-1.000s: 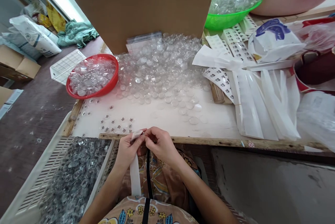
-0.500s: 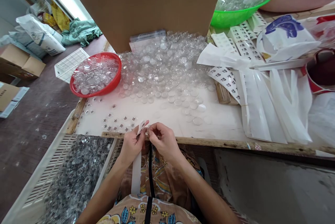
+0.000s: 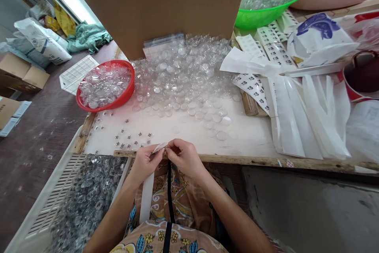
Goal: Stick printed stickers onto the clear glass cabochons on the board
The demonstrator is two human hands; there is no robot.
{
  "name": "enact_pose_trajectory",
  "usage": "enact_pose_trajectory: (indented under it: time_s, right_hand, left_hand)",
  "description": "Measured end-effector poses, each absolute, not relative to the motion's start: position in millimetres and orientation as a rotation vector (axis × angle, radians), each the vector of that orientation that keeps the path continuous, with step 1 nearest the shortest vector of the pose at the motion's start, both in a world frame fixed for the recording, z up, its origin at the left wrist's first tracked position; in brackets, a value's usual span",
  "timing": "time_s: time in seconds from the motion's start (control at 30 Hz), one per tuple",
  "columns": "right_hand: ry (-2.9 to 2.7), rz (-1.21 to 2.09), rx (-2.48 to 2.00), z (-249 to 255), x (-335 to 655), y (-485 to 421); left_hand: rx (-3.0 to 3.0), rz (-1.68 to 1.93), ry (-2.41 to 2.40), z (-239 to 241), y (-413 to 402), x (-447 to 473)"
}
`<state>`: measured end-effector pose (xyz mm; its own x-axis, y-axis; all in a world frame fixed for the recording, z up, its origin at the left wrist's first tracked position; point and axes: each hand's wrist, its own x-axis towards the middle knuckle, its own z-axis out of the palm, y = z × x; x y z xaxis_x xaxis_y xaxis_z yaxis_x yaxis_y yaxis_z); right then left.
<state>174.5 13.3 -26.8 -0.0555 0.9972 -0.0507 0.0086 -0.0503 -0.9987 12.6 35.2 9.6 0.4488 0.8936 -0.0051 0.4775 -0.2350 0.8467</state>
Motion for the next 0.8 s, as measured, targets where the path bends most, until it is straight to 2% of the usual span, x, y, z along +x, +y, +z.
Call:
enact_pose_trajectory:
  time_s: [0.4, 0.67, 0.8]
  right_hand:
    - [-1.248, 1.079, -1.385, -26.3, 164.3, 10.6]
    - [-1.106, 1.359, -1.312, -33.1, 194.3, 22.6]
    - [-1.21, 1.585, -1.39, -39.5, 217.1, 37.1]
  left_hand:
    - [2.255, 0.553, 1.238, -6.7, 31.3, 15.8]
    - [1.715, 0.656, 1.527, -10.3, 55.4, -1.6]
    - [1.848, 0.48, 1.602, -13.0, 73.5, -8.8]
